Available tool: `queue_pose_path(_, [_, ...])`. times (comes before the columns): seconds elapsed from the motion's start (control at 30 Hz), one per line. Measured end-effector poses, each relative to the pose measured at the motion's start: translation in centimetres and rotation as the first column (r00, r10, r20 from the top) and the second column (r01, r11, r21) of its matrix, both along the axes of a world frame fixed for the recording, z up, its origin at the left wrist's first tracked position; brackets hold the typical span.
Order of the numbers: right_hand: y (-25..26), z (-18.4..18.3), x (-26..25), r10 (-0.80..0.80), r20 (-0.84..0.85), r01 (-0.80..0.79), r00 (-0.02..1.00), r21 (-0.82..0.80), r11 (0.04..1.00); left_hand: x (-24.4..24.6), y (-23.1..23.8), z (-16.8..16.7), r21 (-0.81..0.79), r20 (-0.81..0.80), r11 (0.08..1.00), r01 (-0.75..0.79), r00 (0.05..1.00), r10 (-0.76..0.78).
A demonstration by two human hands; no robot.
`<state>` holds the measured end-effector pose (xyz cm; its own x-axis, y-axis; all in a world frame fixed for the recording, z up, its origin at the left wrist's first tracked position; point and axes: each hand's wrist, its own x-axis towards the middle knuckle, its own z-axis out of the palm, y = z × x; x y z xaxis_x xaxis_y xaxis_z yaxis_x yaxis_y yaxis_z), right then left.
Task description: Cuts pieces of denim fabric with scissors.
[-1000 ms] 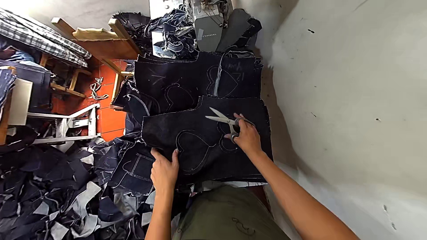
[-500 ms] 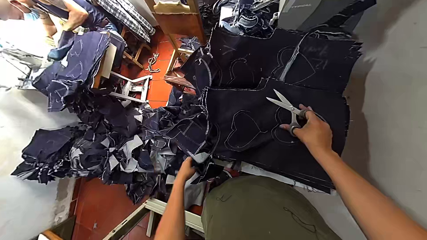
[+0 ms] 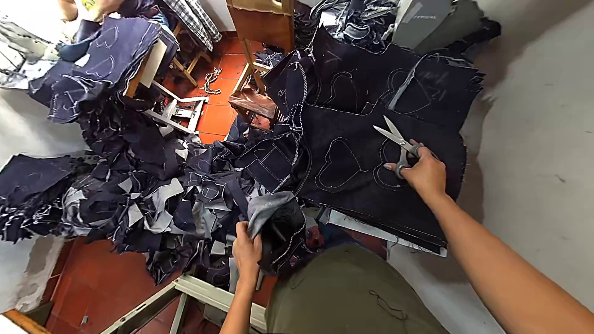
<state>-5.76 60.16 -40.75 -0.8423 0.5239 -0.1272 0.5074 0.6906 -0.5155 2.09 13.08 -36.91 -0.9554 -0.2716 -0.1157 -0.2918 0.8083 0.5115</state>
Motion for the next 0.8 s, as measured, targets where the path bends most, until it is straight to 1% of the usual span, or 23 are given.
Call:
queue_pose_path(0.07, [-0.2,0.2,-0.2,0.010,-0.011,-0.010,1.000,-0.002,1.000,0.1,0.4,1.7,0.036,-0.068,0.999,-0.018,0.997,0.021])
queue_pose_path(0.1, [-0.3,0.6,-0.1,0.015,-0.028,-0.015,0.999,0.003,1.000,0.0,0.7,2.4,0.080,-0.091,0.997,-0.019,0.995,0.026])
queue_pose_path(0.13, [-0.5,1.5,0.0,0.024,-0.064,-0.023,0.998,0.013,1.000,-0.1,0.9,2.8,0.131,-0.104,0.991,-0.013,0.994,0.027])
queue_pose_path(0.2, [-1.6,4.6,0.4,0.074,-0.140,-0.074,0.987,0.007,0.997,-0.3,1.2,3.1,0.212,-0.130,0.977,0.003,0.991,0.026])
queue_pose_path(0.23, [-2.9,6.5,1.0,0.130,-0.156,-0.139,0.979,-0.049,0.989,-0.2,1.1,3.1,0.247,-0.137,0.969,0.015,0.990,0.019])
queue_pose_path(0.27, [-4.3,8.0,1.9,0.230,-0.130,-0.250,0.964,-0.166,0.954,-0.1,0.9,3.0,0.278,-0.145,0.960,0.030,0.989,0.012])
queue_pose_path(0.3, [-5.9,9.0,3.0,0.368,-0.045,-0.360,0.929,-0.351,0.864,0.0,0.6,2.9,0.310,-0.150,0.950,0.044,0.989,0.003])
queue_pose_path(0.33, [-7.4,9.6,3.9,0.544,0.078,-0.421,0.835,-0.545,0.725,0.1,0.3,2.7,0.349,-0.149,0.935,0.060,0.989,-0.008])
queue_pose_path(0.37, [-8.7,9.7,4.5,0.725,0.191,-0.428,0.661,-0.698,0.574,0.1,0.1,2.6,0.389,-0.147,0.918,0.074,0.989,-0.017])
queue_pose_path(0.4, [-9.9,9.4,4.8,0.850,0.257,-0.420,0.460,-0.780,0.464,0.2,0.0,2.7,0.417,-0.144,0.905,0.086,0.989,-0.028])
queue_pose_path(0.43, [-11.0,8.8,4.9,0.903,0.304,-0.419,0.304,-0.808,0.414,0.2,0.0,2.8,0.433,-0.140,0.896,0.096,0.989,-0.038])
queue_pose_path(0.47, [-11.8,8.1,5.0,0.913,0.333,-0.426,0.236,-0.809,0.405,0.3,0.0,3.0,0.441,-0.138,0.891,0.106,0.989,-0.049])
queue_pose_path(0.5, [-12.4,7.5,5.0,0.911,0.343,-0.435,0.229,-0.801,0.411,0.3,-0.1,3.3,0.441,-0.138,0.890,0.117,0.989,-0.062])
queue_pose_path(0.57, [-13.2,6.5,4.8,0.908,0.315,-0.449,0.276,-0.793,0.412,0.4,-0.2,3.8,0.430,-0.143,0.892,0.139,0.986,-0.085])
queue_pose_path(0.63, [-13.5,5.7,4.5,0.925,0.239,-0.469,0.296,-0.807,0.358,0.7,-0.1,4.2,0.448,-0.167,0.882,0.148,0.983,-0.080])
queue_pose_path(0.67, [-13.6,5.4,4.4,0.934,0.197,-0.477,0.298,-0.817,0.324,1.0,0.2,4.3,0.486,-0.180,0.862,0.143,0.982,-0.062])
queue_pose_path(0.7, [-13.7,5.2,4.2,0.938,0.169,-0.482,0.303,-0.822,0.304,1.3,0.5,4.4,0.544,-0.183,0.829,0.129,0.983,-0.033])
queue_pose_path(0.77, [-14.0,5.2,3.7,0.931,0.150,-0.468,0.332,-0.831,0.301,1.9,1.5,4.8,0.687,-0.147,0.721,0.089,0.989,0.017])
queue_pose_path(0.8, [-13.9,4.9,3.6,0.927,0.134,-0.464,0.351,-0.835,0.297,2.4,1.9,5.0,0.740,-0.109,0.668,0.070,0.994,0.016])
